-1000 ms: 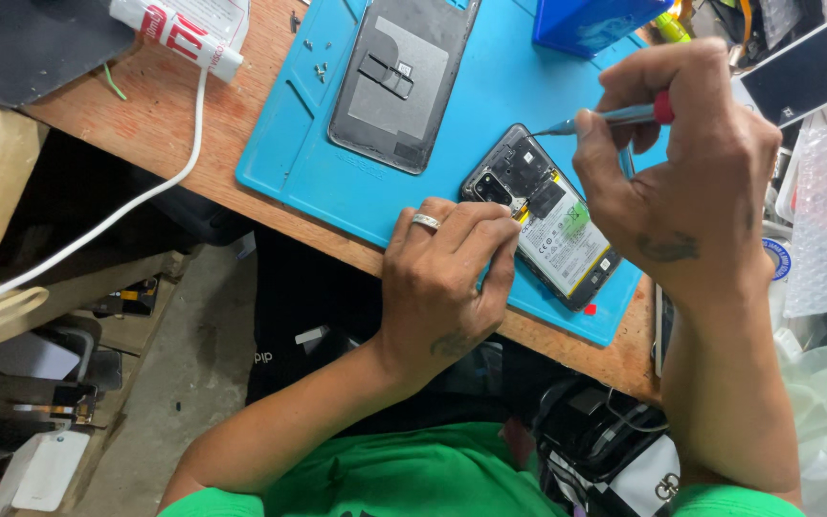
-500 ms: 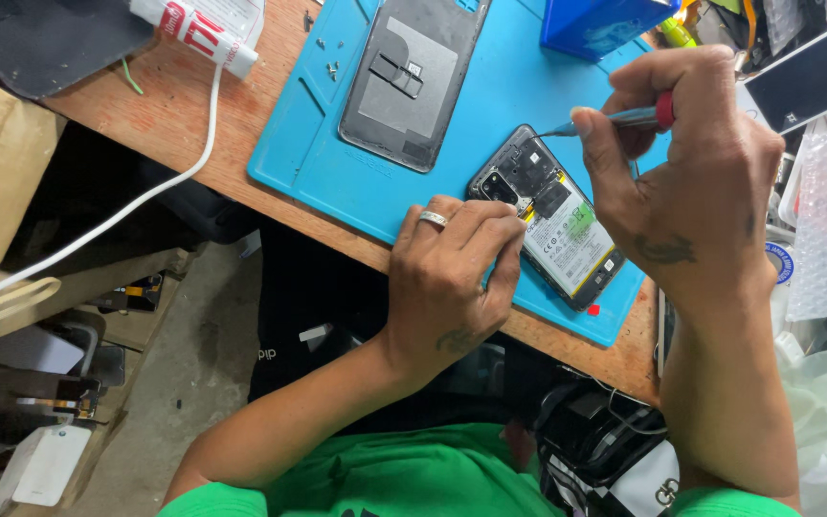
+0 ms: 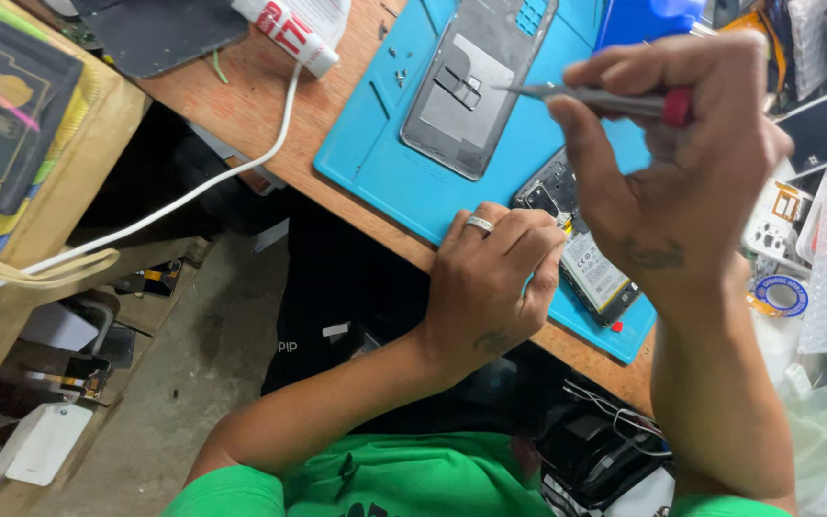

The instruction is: The person reassembles a disassembled smartphone by inserting the battery, connecting internal components, and securing the back cover. They use a screwdriver to tighten screws and align the casing. The phone is handled throughout the process on a cluttered workbench.

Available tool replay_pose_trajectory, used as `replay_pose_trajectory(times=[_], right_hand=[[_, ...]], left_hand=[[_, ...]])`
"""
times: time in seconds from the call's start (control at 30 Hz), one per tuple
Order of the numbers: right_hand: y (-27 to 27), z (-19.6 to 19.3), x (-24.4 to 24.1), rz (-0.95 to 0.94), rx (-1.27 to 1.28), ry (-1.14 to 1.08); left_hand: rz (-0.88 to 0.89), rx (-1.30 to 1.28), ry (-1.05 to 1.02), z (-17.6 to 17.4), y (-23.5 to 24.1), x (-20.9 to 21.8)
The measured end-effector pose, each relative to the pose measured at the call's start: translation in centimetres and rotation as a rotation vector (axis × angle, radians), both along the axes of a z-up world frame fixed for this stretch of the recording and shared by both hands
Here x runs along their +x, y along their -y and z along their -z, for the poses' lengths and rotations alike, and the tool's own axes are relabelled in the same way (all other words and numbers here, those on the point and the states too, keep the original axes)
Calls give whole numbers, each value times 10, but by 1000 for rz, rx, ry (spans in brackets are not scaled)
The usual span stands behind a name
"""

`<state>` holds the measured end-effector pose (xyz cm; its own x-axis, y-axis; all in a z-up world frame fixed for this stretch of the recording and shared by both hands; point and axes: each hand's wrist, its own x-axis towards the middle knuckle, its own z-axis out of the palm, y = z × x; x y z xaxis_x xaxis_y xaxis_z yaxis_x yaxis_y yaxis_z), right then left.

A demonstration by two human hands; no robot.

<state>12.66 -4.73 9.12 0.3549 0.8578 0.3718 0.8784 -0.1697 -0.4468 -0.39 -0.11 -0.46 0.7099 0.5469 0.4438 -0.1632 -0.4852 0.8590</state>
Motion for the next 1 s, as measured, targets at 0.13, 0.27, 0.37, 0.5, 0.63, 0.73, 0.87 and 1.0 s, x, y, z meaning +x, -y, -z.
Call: replay_pose_trajectory(times=[0.13,0.27,0.37,0.5,0.63,0.73,0.87,1.0], right_hand=[[-32,18,4,-51,57,-117],[-50,28,5,-80,57,-140],[-55,32,4,-75,51,-138],[-49,32,3,-70,66,-194],[-18,22,3,-99,112,-295],[19,11,3,-47,159,-356],[67,8,-1,147,223,-459],[100,22,-3,222,308,-553]], left_hand=[[9,-76,35,1,-1,-3],[-23,-92,85,3,-2,-3],[-28,-100,101,4,-1,-4],[-21,-117,114,4,-2,-3],[-34,-174,115,4,0,-4],[-83,-264,144,3,2,-4],[-129,-355,125,3,5,-1],[-112,-322,61,2,6,-2]])
